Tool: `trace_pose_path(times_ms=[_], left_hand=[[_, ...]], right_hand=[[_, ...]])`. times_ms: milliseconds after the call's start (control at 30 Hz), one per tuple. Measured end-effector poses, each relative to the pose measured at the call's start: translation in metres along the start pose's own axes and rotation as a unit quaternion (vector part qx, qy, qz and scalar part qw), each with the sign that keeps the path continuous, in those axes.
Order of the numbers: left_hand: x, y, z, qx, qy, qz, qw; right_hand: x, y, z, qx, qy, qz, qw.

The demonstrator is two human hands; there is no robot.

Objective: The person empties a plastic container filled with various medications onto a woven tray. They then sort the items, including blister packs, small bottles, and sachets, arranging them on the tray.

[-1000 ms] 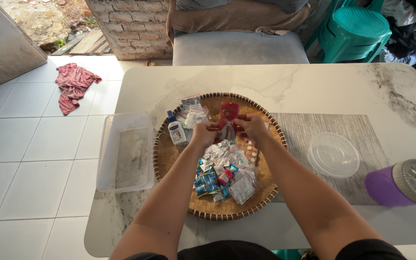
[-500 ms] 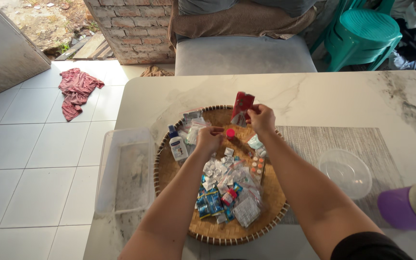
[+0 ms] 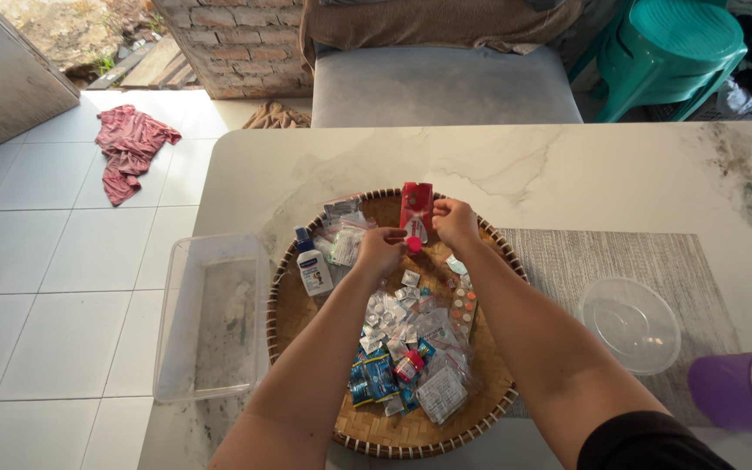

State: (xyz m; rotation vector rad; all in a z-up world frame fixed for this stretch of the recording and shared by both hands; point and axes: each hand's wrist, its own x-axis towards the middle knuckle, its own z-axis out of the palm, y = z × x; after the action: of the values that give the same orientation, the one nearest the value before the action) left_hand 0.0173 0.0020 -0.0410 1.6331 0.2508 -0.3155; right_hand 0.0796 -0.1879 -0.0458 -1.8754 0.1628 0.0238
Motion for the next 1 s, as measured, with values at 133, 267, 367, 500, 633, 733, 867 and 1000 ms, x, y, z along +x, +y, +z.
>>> trace_pose_path(times_ms=[133, 267, 367, 500, 633, 733, 867, 1000], left_hand=[[-0.008, -0.005, -0.002, 0.166, 0.041, 0.087, 0.981], [-0.036, -0.011, -0.012, 0.345, -0.030, 0.112, 0.931], [-0.048, -0.019, -0.017, 0.460, -0.123, 0.174, 0.862], [-0.066, -0.020, -0.020, 0.477, -0.175, 0.150, 0.848], [-0.098, -0.001, -0.021, 0.490, -0.244, 0.146, 0.824], [-0.125, 0.012, -0.015, 0.493, -0.262, 0.107, 0.823], [-0.141, 0.008, -0.002, 0.510, -0.282, 0.136, 0.801], [-0.142, 0.000, 0.000, 0.516, -0.277, 0.150, 0.796]], right_hand=[[-0.023, -0.021, -0.006, -0.109, 0.002, -0.046, 0.993], [-0.058, -0.051, -0.011, -0.143, -0.160, 0.001, 0.977], [-0.076, -0.051, -0.011, -0.218, -0.312, 0.028, 0.924], [-0.091, -0.033, -0.005, -0.229, -0.386, 0.000, 0.894], [-0.101, -0.025, -0.007, -0.224, -0.387, 0.030, 0.894], [-0.107, -0.021, -0.011, -0.219, -0.372, 0.021, 0.902], [-0.114, -0.020, -0.013, -0.196, -0.337, 0.029, 0.920], [-0.127, -0.028, -0.019, -0.197, -0.307, 0.025, 0.931]])
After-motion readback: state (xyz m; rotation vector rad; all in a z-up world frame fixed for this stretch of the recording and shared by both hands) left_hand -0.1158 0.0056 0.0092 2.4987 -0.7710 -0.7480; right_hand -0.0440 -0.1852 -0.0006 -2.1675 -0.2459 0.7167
